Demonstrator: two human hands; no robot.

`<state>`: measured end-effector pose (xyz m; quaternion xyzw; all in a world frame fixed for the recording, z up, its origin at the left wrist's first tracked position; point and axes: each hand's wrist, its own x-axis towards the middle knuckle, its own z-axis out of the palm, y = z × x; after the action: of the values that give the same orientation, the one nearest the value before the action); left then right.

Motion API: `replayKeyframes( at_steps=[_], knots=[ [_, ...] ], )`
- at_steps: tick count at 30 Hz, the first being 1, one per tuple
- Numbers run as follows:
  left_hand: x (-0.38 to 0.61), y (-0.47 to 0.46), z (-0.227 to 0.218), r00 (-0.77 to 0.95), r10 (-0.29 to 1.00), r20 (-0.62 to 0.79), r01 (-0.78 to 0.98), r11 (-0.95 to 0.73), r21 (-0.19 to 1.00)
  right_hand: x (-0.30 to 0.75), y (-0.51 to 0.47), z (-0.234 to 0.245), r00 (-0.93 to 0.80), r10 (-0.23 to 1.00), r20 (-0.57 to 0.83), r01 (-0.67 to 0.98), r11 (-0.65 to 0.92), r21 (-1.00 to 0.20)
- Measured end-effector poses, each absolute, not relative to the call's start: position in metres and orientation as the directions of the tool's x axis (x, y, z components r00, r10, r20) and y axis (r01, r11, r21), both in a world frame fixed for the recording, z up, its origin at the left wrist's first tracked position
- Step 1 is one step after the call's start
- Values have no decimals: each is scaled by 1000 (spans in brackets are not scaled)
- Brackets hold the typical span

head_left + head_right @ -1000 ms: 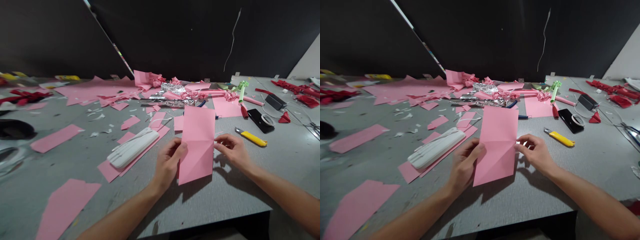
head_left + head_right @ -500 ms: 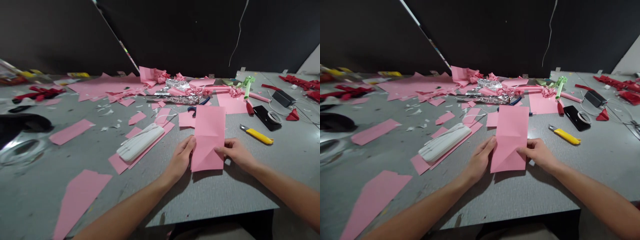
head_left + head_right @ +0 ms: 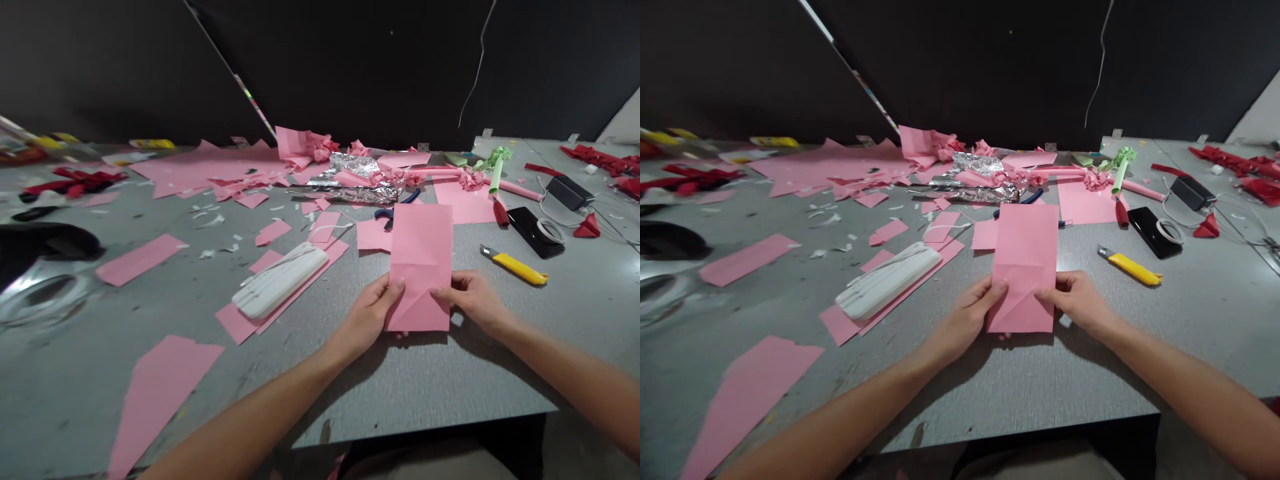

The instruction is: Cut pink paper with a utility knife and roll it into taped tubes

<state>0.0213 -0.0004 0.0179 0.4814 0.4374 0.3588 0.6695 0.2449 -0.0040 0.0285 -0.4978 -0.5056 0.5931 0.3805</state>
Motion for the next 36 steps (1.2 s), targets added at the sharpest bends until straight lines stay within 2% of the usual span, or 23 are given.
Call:
replayKeyframes(
  at_steps=[3, 8, 16, 22, 29, 36],
  knots=[
    [20, -2, 17, 389, 887, -250, -40, 287, 957, 245, -4, 27, -218, 955, -199, 57, -191, -980],
    [20, -2, 16, 382, 904, -190, 5, 204, 979, 244, -4, 29, -225, 954, -200, 52, -193, -980],
    [19, 2, 8, 163, 986, -35, 71, 23, 997, 241, -6, 34, -440, 842, -312, 138, -280, -950],
    [19, 1, 4, 88, 995, -41, 95, 33, 995, 240, -6, 28, -427, 850, -309, 100, -295, -950],
    [19, 1, 6, -3, 997, 72, 182, -70, 981, 239, -7, 25, -437, 840, -322, 86, -317, -944],
    [22, -3, 10, -59, 993, 100, 203, -86, 975, 240, -8, 28, -439, 851, -289, 93, -277, -956]
  ],
)
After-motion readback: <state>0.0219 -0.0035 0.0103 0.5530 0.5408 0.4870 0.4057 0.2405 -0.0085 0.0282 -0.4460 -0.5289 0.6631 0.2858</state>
